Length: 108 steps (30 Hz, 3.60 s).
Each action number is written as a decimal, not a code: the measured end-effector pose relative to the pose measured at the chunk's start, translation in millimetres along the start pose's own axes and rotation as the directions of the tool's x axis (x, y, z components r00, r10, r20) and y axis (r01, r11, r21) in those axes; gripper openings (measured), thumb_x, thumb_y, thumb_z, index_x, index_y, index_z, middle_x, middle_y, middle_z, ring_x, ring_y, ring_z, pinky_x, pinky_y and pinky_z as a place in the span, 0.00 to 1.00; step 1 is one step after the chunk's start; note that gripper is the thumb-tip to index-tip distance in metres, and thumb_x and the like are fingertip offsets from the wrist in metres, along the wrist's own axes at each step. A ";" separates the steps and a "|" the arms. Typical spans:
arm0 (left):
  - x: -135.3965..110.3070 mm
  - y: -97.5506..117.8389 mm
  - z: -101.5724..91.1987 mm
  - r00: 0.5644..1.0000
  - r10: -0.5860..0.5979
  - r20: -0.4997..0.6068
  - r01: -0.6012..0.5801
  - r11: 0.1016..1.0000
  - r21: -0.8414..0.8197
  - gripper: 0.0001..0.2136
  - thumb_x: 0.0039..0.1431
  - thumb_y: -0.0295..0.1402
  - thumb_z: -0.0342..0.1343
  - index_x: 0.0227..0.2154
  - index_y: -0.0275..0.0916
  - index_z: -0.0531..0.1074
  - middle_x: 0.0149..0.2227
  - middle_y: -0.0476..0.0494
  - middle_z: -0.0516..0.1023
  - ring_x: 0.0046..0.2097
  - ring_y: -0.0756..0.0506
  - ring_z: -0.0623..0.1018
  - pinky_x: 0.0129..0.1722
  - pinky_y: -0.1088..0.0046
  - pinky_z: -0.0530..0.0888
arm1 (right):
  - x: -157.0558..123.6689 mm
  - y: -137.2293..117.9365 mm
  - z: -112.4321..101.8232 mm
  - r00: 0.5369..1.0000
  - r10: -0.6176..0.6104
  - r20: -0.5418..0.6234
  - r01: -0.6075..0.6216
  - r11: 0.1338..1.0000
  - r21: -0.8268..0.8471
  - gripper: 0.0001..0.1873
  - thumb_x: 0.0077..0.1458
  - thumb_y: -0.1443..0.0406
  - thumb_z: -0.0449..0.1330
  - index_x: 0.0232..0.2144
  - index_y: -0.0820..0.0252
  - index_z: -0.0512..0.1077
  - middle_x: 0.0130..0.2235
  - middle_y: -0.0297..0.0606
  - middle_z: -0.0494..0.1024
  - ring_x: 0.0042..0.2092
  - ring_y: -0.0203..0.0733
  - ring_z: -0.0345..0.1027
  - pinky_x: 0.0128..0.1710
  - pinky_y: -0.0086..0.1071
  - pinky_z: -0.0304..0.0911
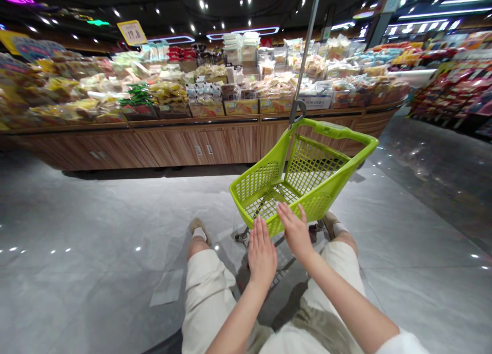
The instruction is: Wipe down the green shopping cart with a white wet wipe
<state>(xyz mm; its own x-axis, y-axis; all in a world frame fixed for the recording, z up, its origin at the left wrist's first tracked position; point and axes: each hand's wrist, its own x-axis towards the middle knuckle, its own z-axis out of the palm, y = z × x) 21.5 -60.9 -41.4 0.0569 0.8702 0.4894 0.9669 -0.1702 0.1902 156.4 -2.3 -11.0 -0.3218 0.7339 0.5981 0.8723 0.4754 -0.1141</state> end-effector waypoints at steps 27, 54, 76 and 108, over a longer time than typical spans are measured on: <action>0.6 5.5 -2.0 0.999 -0.036 0.003 0.036 0.999 -0.005 0.40 0.62 0.25 0.48 0.69 0.29 0.28 0.72 0.30 0.46 0.72 0.38 0.47 0.69 0.56 0.57 | 10.8 60.5 -22.4 0.991 0.136 -0.017 -0.137 0.988 -0.074 0.42 0.46 0.81 0.48 0.63 0.54 0.62 0.62 0.40 0.70 0.64 0.45 0.62 0.69 0.56 0.28; -0.1 9.0 -1.8 1.000 -0.024 0.001 0.024 1.000 -0.014 0.41 0.62 0.24 0.48 0.69 0.31 0.26 0.72 0.29 0.47 0.72 0.37 0.49 0.68 0.54 0.59 | -2.1 35.3 -17.0 0.989 -0.127 0.076 0.121 0.990 0.071 0.37 0.54 0.79 0.46 0.64 0.51 0.60 0.63 0.37 0.69 0.66 0.38 0.58 0.69 0.49 0.18; 1.1 10.8 -2.9 0.999 -0.038 -0.003 0.038 0.999 -0.010 0.40 0.63 0.26 0.48 0.69 0.29 0.27 0.72 0.28 0.46 0.72 0.38 0.48 0.68 0.54 0.58 | 11.3 76.3 -27.3 0.990 0.133 0.038 -0.131 0.991 -0.041 0.44 0.47 0.81 0.47 0.65 0.52 0.59 0.64 0.40 0.67 0.66 0.44 0.58 0.68 0.58 0.26; -0.5 6.6 -3.1 0.998 -0.018 0.057 0.019 1.000 -0.007 0.39 0.63 0.26 0.47 0.70 0.28 0.30 0.72 0.30 0.45 0.73 0.39 0.46 0.69 0.56 0.55 | 5.6 62.5 -22.1 0.992 0.101 0.072 -0.102 0.995 0.012 0.42 0.48 0.80 0.48 0.64 0.52 0.62 0.64 0.39 0.68 0.67 0.44 0.57 0.69 0.57 0.26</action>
<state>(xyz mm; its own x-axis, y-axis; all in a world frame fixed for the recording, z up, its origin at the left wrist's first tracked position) 27.1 -63.9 -37.8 0.0534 0.8982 0.4364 0.9661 -0.1570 0.2049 217.2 20.8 2.7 -0.2582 0.8111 0.5248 0.8960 0.4042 -0.1840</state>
